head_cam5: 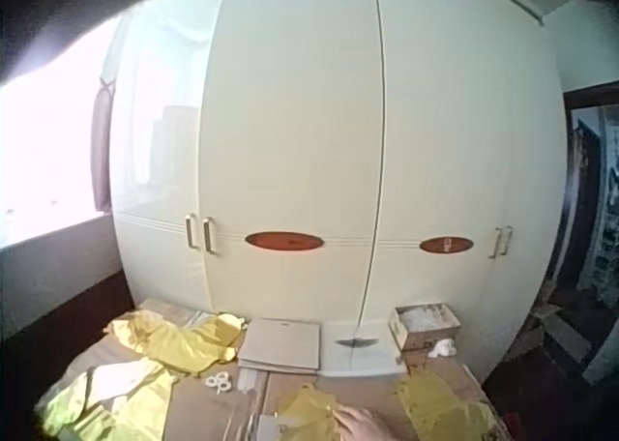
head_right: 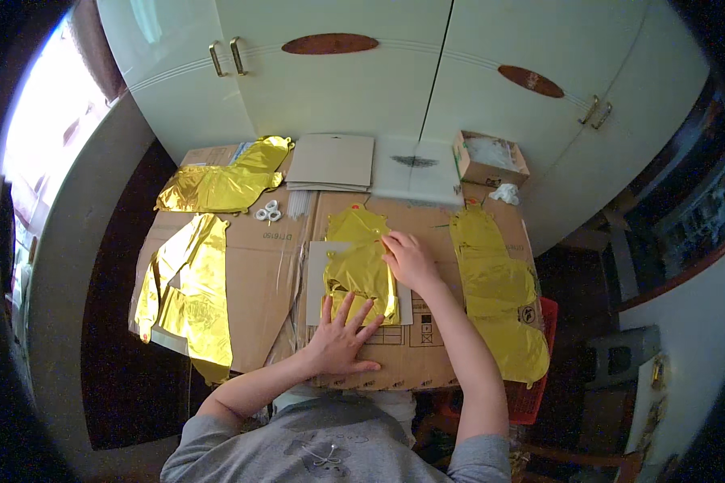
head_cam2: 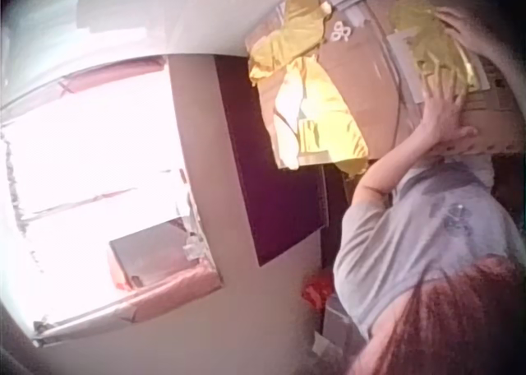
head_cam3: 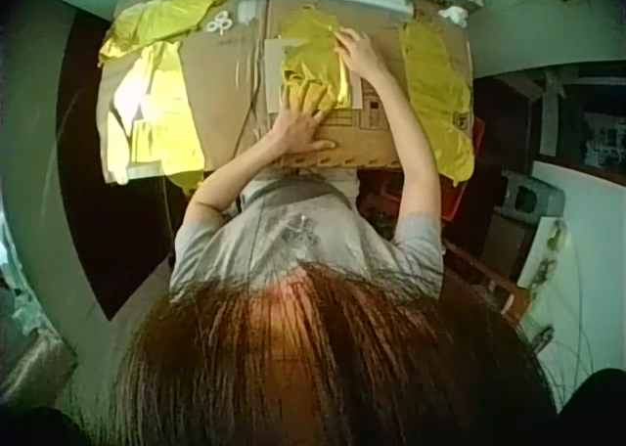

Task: Packaging gold foil balloons into plastic sleeves with cardboard backings.

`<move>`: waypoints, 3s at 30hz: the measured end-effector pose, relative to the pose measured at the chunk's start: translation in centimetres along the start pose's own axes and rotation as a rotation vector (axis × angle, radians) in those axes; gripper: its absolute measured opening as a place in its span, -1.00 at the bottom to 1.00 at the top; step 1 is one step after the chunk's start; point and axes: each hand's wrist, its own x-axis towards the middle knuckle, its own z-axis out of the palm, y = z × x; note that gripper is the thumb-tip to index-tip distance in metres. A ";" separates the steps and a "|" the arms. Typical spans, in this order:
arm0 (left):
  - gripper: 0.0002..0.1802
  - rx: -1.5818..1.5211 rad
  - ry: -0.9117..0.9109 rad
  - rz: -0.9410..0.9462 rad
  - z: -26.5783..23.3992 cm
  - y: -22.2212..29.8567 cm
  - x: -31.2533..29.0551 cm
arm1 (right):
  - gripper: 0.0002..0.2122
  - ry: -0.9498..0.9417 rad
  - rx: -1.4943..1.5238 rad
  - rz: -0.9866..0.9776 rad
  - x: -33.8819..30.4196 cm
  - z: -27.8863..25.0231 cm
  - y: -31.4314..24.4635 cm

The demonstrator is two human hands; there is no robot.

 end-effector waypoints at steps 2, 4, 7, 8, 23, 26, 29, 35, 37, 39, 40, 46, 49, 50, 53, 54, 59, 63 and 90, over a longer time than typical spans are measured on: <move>0.03 0.001 0.020 0.004 0.2 0.0 0.0 | -0.59 0.070 0.035 -0.030 0.0 0.4 0.4; 0.02 0.005 0.044 0.008 0.5 0.0 -0.1 | -0.60 0.094 0.068 -0.040 0.2 0.5 0.6; 0.00 0.010 0.042 0.001 0.5 0.3 0.1 | -0.61 0.063 0.106 -0.030 0.3 0.4 1.1; 0.00 0.008 0.047 -0.002 0.5 0.3 0.0 | -0.61 0.056 0.117 -0.033 0.3 0.5 1.2; -0.01 -0.041 -0.056 -0.025 0.0 4.2 -5.1 | -0.54 0.047 0.146 -0.031 -8.0 -0.5 -3.6; 0.00 -0.053 -0.058 -0.040 0.2 4.8 -5.9 | -0.41 0.001 0.170 -0.002 -9.6 -0.9 -4.4; 0.02 -0.047 -0.067 -0.052 0.4 4.8 -5.9 | -0.17 -0.068 0.132 -0.014 -11.1 -1.4 -5.5; 0.09 -0.043 -0.072 -0.065 0.4 4.7 -5.7 | 0.12 -0.343 0.041 0.025 -14.2 -3.4 -8.9; 0.13 -0.018 -0.102 -0.074 0.4 4.7 -5.6 | 0.11 -0.299 0.042 0.032 -14.6 -2.8 -8.7; 0.15 -0.033 -0.085 -0.070 0.3 4.7 -5.6 | 0.12 -0.279 0.032 0.053 -14.5 -2.4 -8.7; 0.15 -0.035 -0.088 -0.071 0.3 4.7 -5.6 | 0.11 -0.266 0.034 0.058 -14.6 -2.2 -8.6; 0.15 -0.043 -0.085 -0.074 0.2 4.7 -5.6 | -0.08 -0.177 0.088 0.092 -14.7 -2.0 -8.5; 0.15 -0.049 -0.087 -0.072 0.2 4.6 -5.5 | -0.16 -0.128 0.090 0.138 -14.7 -1.3 -8.1; 0.15 -0.051 -0.088 -0.072 0.2 4.6 -5.5 | -0.18 -0.102 0.090 0.149 -14.7 -1.1 -8.0; 0.13 -0.056 -0.102 -0.076 0.0 4.6 -5.5 | -0.24 -0.054 0.057 0.153 -14.3 -0.8 -7.9; 0.13 -0.054 -0.104 -0.077 0.0 4.6 -5.5 | -0.26 -0.043 0.039 0.151 -14.0 -0.8 -7.9; 0.14 -0.047 -0.099 -0.067 0.1 4.6 -5.6 | -0.26 -0.098 -0.059 0.222 -12.3 -1.0 -7.8; 0.14 -0.033 -0.118 -0.074 0.0 4.7 -5.5 | -0.18 -0.113 -0.001 0.318 -10.2 -1.8 -7.5; 0.14 -0.050 -0.104 -0.095 0.0 4.8 -5.6 | -0.67 -0.065 0.048 0.349 -4.4 -0.6 -3.5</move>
